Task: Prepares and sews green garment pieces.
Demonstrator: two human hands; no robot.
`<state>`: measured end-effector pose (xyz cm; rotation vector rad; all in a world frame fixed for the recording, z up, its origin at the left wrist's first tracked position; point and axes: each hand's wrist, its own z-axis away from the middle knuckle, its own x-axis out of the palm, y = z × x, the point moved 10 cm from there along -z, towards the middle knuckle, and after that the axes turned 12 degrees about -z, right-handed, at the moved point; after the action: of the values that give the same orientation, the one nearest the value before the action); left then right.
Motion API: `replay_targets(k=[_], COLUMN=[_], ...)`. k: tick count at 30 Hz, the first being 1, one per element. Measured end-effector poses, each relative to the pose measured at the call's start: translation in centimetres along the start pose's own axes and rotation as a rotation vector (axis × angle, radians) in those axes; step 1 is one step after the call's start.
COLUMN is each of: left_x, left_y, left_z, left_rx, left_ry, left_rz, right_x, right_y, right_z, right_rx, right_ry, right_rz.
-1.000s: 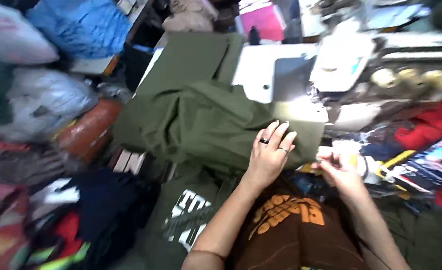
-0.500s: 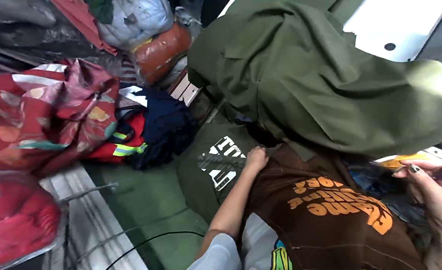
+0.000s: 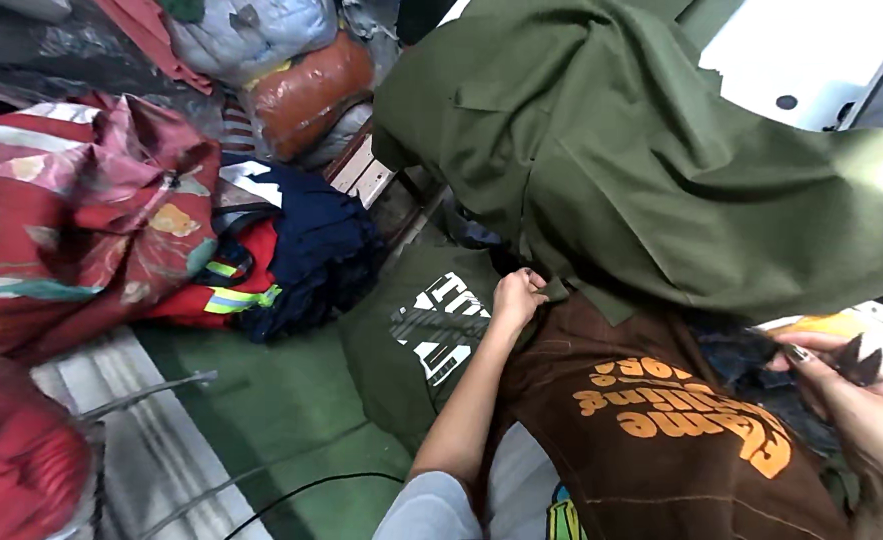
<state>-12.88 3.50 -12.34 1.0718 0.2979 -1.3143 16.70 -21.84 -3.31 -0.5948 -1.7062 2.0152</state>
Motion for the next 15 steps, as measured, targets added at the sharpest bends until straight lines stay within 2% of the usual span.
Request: replay_targets(k=[4,8,13,15], left_x=[0.2,3.0,6.0,6.1], left_y=[0.5,0.8,-0.2,-1.2], left_z=[3.1,5.2,5.8,5.9], left_rx=[0.032,0.142,0.061,-0.007], left_ry=[0.006,-0.029,-0.254,-0.267], left_rz=[0.167,0.434,0.722,0.806], right_x=[4.2,11.4,20.2,22.9], right_y=[-1.1,-0.3,1.8,3.3], right_z=[-2.3,-4.2,-3.4,-1.9], right_rx=[-0.012,-0.009,-0.115,-0.131], right_ry=[-0.139,-0.428,-0.883,-1.040], right_rz=[0.087,0.250,0.474,0.613])
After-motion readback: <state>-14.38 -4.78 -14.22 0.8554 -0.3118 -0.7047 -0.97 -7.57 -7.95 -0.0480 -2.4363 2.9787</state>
